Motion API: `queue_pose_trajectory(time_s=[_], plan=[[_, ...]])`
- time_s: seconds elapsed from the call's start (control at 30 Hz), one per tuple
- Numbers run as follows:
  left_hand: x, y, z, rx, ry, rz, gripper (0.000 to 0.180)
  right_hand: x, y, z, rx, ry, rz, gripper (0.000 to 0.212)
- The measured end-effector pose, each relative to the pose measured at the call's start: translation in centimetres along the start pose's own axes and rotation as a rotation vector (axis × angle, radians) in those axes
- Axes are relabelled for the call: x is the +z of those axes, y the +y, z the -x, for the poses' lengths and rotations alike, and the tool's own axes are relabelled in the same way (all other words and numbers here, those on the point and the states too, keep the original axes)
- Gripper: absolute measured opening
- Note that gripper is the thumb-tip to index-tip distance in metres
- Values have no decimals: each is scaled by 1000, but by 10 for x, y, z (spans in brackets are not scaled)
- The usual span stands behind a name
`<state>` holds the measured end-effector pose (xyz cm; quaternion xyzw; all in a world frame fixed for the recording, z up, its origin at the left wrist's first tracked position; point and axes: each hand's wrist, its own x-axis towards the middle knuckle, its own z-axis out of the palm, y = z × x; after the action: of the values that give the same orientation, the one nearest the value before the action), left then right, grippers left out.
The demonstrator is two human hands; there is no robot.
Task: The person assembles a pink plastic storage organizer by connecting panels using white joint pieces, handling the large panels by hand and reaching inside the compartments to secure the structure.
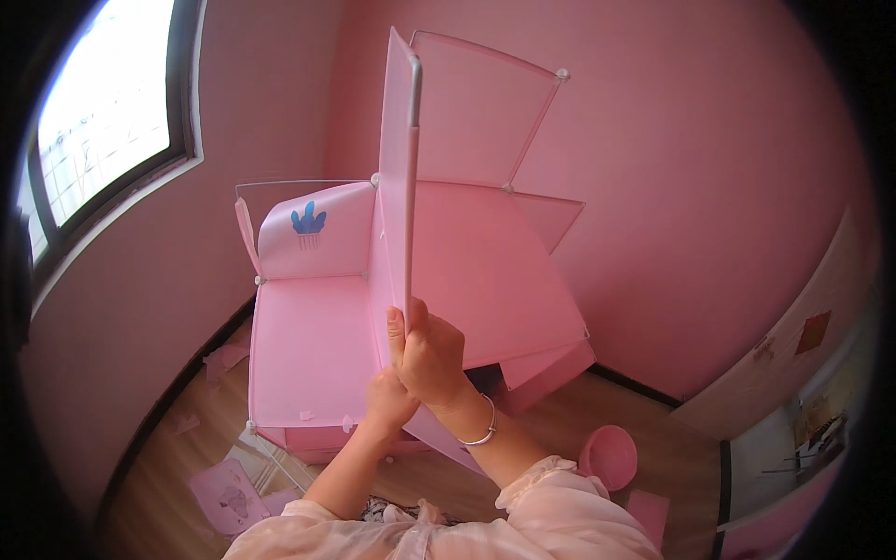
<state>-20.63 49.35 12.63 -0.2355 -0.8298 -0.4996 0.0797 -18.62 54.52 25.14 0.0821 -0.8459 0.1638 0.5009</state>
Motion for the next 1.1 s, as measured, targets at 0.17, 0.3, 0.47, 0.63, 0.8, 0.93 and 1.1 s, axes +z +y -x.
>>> queue_pose_trajectory(time_s=[0.17, 0.3, 0.47, 0.63, 0.8, 0.93, 1.1], plan=[[-1, 14, 1, 21, 0, -37, 26, -17, 4, -3, 6, -110, -5, 20], [-10, 28, 3, 54, 36, -43, 28, -23, 10, 1, -5, -119, -83, 20], [-12, 31, 10, 57, 57, -126, 31, -49, 17, 9, 18, -256, -157, 34], [-6, 51, 17, -74, 47, -240, 38, -128, 74, 20, -42, -456, -51, 23], [2, 44, 20, -154, 117, -111, 36, -210, 153, 81, 269, -576, 37, 22], [7, 53, 16, -88, 166, -101, 43, -285, 180, 118, 584, -850, 164, 24], [17, 63, 14, -303, 219, -235, 52, -365, 225, 155, 985, -764, 92, 27]])
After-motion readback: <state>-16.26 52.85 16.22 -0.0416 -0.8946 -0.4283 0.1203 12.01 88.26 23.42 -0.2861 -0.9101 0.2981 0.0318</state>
